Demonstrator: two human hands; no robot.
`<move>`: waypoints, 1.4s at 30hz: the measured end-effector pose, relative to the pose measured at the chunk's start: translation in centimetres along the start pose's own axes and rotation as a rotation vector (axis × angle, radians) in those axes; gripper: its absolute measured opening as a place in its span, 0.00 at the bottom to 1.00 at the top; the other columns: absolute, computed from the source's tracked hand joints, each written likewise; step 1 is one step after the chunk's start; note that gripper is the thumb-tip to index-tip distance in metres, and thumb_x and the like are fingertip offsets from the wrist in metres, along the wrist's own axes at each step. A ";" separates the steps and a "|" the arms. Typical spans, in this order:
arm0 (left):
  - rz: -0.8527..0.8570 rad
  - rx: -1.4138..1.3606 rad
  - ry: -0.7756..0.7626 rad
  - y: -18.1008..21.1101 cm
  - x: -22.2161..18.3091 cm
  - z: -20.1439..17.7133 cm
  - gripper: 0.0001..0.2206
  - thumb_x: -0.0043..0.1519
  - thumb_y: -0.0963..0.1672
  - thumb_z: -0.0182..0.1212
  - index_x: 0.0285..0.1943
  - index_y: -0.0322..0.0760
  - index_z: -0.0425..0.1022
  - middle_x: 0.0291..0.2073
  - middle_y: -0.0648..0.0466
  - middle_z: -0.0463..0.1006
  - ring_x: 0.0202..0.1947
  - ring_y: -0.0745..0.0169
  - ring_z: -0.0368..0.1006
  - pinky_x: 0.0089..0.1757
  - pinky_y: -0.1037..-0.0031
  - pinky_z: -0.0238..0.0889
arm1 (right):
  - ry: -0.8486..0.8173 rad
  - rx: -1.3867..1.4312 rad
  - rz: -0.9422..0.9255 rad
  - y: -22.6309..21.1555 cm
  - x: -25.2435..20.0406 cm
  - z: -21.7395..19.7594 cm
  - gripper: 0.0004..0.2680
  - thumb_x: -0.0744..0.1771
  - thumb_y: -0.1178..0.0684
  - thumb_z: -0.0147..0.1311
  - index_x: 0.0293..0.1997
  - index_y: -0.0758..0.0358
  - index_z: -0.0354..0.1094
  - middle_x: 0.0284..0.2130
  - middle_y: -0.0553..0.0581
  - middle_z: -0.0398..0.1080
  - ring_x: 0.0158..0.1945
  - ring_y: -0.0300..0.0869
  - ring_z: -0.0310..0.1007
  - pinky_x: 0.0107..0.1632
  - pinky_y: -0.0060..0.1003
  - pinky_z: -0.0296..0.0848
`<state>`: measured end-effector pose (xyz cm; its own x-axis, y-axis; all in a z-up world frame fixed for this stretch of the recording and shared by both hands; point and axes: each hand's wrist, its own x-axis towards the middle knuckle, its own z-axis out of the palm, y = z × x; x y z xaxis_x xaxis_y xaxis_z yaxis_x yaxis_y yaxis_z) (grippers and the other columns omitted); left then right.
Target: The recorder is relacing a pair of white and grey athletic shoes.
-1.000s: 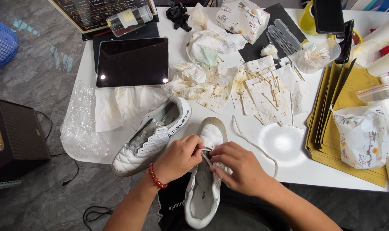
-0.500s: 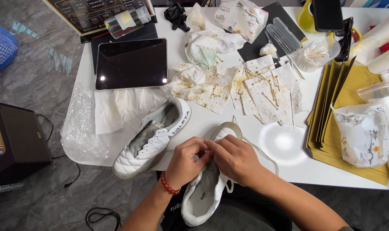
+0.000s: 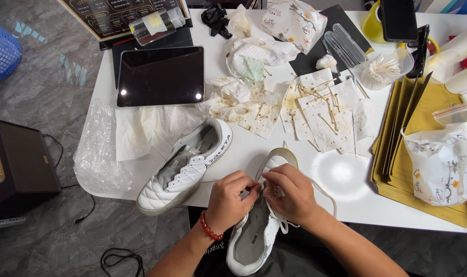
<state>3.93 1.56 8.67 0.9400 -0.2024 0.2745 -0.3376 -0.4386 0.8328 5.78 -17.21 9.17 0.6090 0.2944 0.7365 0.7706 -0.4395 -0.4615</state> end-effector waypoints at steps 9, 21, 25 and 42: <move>0.116 0.030 -0.019 -0.4 0.8 1.0 0.06 0.55 0.36 0.65 0.37 0.30 0.72 0.32 0.50 0.77 0.32 0.52 0.77 0.33 0.67 0.70 | -0.417 0.003 -0.028 -0.4 2.8 -2.7 0.17 0.57 0.64 0.62 0.49 0.69 0.72 0.34 0.56 0.73 0.33 0.49 0.74 0.34 0.41 0.74; 0.065 -0.080 0.038 0.7 0.4 0.4 0.04 0.58 0.38 0.68 0.38 0.33 0.78 0.34 0.54 0.79 0.33 0.60 0.78 0.34 0.74 0.72 | -0.107 0.599 0.700 3.7 -3.2 -2.0 0.05 0.66 0.67 0.58 0.44 0.72 0.73 0.39 0.60 0.78 0.40 0.38 0.79 0.42 0.31 0.78; -0.007 -0.085 -0.015 0.5 1.0 0.4 0.03 0.59 0.39 0.67 0.39 0.33 0.79 0.34 0.54 0.80 0.31 0.62 0.80 0.33 0.74 0.73 | -0.311 0.793 0.886 5.3 -1.4 -3.0 0.12 0.66 0.65 0.55 0.56 0.74 0.71 0.42 0.62 0.79 0.44 0.40 0.79 0.49 0.35 0.78; -0.078 -0.094 -0.167 1.4 0.9 -0.1 0.13 0.51 0.41 0.72 0.44 0.30 0.79 0.37 0.50 0.79 0.34 0.57 0.78 0.36 0.71 0.73 | -0.660 0.243 0.437 1.7 4.3 -3.0 0.05 0.62 0.62 0.59 0.39 0.65 0.75 0.28 0.59 0.74 0.34 0.50 0.74 0.39 0.41 0.70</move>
<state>4.30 0.87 10.16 0.9396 -0.3165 0.1303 -0.2505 -0.3767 0.8918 9.17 -19.24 13.00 0.7900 0.6102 0.0591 0.4115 -0.4562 -0.7890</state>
